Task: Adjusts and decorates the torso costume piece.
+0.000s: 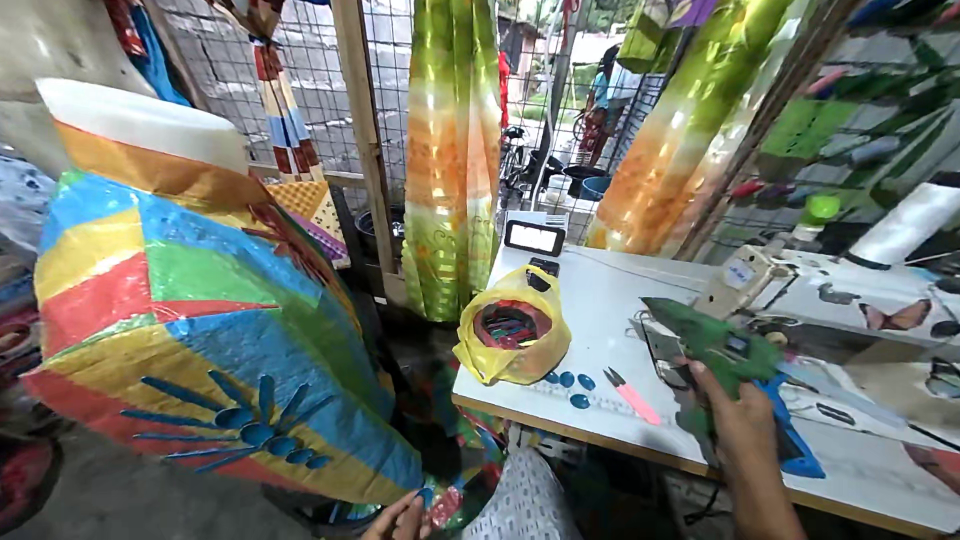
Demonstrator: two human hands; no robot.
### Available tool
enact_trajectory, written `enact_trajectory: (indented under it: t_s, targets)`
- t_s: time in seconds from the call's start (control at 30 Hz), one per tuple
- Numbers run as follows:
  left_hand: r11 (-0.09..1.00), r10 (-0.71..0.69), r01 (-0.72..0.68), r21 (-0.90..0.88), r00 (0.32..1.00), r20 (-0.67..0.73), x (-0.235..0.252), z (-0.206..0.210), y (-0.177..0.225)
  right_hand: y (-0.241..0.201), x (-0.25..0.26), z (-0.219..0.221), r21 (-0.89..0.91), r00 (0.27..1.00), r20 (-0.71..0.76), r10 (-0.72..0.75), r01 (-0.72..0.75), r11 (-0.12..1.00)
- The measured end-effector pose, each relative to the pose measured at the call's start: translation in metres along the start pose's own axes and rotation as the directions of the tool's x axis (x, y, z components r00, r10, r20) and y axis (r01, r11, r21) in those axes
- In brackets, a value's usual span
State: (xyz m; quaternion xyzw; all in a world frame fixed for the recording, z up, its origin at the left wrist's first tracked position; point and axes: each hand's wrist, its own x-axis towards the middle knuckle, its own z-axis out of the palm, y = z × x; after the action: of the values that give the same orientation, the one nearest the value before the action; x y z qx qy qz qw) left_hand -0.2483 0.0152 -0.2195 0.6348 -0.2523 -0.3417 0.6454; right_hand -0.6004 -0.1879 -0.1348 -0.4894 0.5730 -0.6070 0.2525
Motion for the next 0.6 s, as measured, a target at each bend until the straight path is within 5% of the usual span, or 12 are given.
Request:
enact_trajectory:
  t_s: [0.17,0.37,0.6]
  targets:
    - [1.0,-0.012,0.012,0.014,1.0,0.001,0.002,0.016,0.011,-0.023,-0.039,-0.015,0.424,0.99,0.085,-0.112,0.066,0.904]
    - [0.987,-0.057,0.065,-0.147,0.997,0.056,-0.007,0.015,0.028,-0.024,-0.069,0.001,0.573,0.921,0.336,-0.195,-0.036,0.818]
    - [0.901,-0.22,0.147,-0.408,0.966,-0.138,-0.016,-0.018,0.025,-0.026,-0.088,0.042,0.557,0.743,0.614,-0.266,-0.169,0.813]
